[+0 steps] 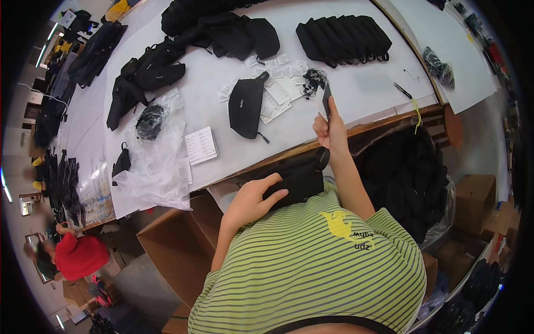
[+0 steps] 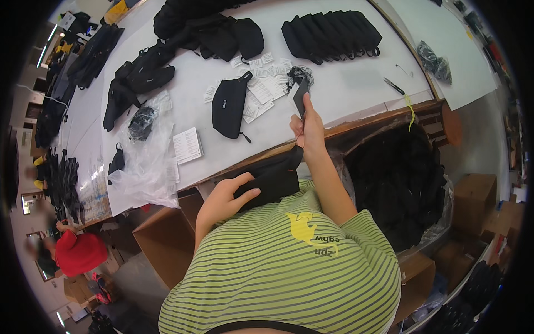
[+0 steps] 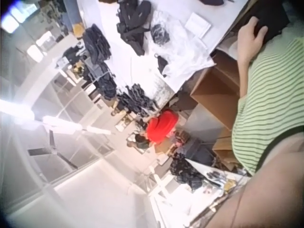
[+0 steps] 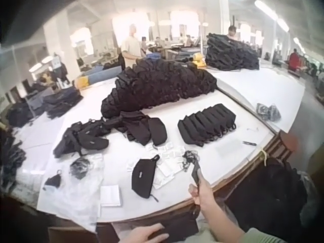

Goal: The recorder is shown inserting a pair of items into a black fabric pouch, then adding an instructional slip and a small silica packet, and finally closing the pouch's zipper.

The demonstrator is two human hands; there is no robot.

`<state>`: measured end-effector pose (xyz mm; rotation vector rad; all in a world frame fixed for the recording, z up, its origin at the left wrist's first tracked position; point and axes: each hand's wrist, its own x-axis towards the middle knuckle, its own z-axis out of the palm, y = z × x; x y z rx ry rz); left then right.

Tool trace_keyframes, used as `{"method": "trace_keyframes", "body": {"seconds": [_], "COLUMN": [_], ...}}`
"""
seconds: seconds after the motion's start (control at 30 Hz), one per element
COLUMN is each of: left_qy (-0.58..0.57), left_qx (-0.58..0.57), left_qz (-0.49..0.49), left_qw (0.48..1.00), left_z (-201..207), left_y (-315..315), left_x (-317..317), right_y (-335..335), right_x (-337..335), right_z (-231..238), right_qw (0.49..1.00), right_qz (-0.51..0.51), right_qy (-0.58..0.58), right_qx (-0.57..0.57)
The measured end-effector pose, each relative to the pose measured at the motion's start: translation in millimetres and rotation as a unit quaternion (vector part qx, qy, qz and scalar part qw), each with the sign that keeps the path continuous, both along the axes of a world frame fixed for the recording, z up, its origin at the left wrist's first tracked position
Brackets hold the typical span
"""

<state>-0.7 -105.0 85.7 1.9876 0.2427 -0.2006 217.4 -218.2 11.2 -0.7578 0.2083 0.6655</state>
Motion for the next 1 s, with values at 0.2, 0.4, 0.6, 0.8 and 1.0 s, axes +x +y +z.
{"method": "trace_keyframes", "body": {"seconds": [0.2, 0.4, 0.6, 0.8, 1.0], "left_qy": [0.002, -0.169, -0.072, -0.145, -0.171], "left_qx": [0.055, 0.179, 0.124, -0.139, 0.417], "left_qz": [0.014, -0.004, -0.069, 0.129, 0.329], "left_qw": [0.998, 0.969, 0.987, 0.971, 0.830], "left_z": [1.9, 0.2, -15.7, -72.7, -168.6], "left_y": [4.6, 1.6, 17.9, 102.6, 210.9], "left_x": [-2.5, 13.7, 13.7, 78.6, 145.2], "right_y": [-26.5, -18.4, -34.6, -54.4, -44.4], "right_x": [7.4, -29.6, -35.4, -30.5, -35.7], "right_z": [29.4, 80.3, 73.0, 58.4, 67.2], "right_qw": [0.946, 0.482, 0.577, 0.577, 0.576], "right_qz": [-0.050, 0.511, 0.542, 0.540, 0.531], "right_qy": [-0.243, -0.606, -0.525, -0.506, -0.513], "right_qx": [-0.210, -0.373, -0.312, -0.345, -0.351]}}
